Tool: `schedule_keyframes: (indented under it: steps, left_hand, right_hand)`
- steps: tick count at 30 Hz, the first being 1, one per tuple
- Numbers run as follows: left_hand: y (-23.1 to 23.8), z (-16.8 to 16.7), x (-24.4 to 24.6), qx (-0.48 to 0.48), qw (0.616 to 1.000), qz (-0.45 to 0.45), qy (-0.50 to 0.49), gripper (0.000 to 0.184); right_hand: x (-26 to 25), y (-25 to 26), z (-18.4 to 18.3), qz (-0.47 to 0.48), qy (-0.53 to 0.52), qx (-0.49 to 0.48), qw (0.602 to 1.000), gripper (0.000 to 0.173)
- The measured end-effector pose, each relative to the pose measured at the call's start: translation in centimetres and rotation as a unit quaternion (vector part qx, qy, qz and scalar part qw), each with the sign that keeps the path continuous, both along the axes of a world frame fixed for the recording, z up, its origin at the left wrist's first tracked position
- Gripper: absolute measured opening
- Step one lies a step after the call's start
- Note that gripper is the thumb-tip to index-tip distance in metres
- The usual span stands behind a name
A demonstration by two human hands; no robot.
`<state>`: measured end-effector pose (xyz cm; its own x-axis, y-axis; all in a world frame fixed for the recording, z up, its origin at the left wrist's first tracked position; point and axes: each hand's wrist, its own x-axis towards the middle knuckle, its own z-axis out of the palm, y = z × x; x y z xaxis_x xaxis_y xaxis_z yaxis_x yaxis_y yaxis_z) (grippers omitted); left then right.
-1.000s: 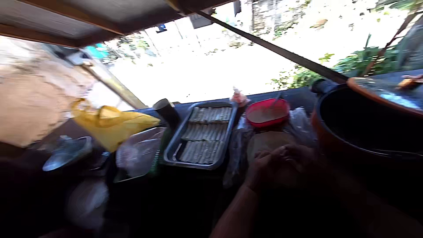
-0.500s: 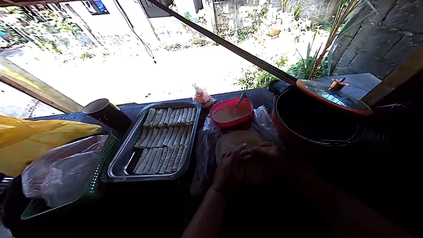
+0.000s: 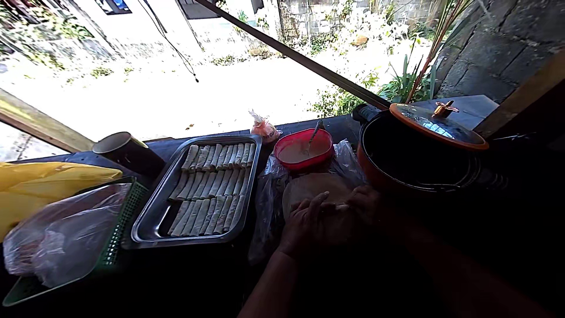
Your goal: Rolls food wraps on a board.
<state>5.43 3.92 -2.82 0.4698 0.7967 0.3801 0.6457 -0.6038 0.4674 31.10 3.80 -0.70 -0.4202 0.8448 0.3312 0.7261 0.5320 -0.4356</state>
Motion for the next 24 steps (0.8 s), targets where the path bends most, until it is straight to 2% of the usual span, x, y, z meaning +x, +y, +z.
schedule_keyframes:
  steps: [6,14,17,24]
  left_hand:
    - [-0.1,0.2,0.0,-0.010,1.000,0.000,0.011,0.057]
    - [0.0,0.2,0.0,-0.004,1.000,0.002,0.015,0.060]
    - [0.0,0.3,0.0,-0.014,1.000,0.001,0.017,0.060]
    - [-0.1,0.4,-0.3,-0.022,1.000,0.002,0.002,0.066]
  right_hand:
    - [-0.4,-0.2,0.8,-0.018,-0.001,-0.055,0.998,0.029]
    - [-2.8,-0.5,0.7,-0.046,0.056,0.030,0.997,0.018]
    - [-3.5,-0.5,0.2,-0.031,0.055,0.072,0.995,0.025]
    - [-4.1,-0.8,-0.4,0.014,0.073,0.082,0.994,0.031]
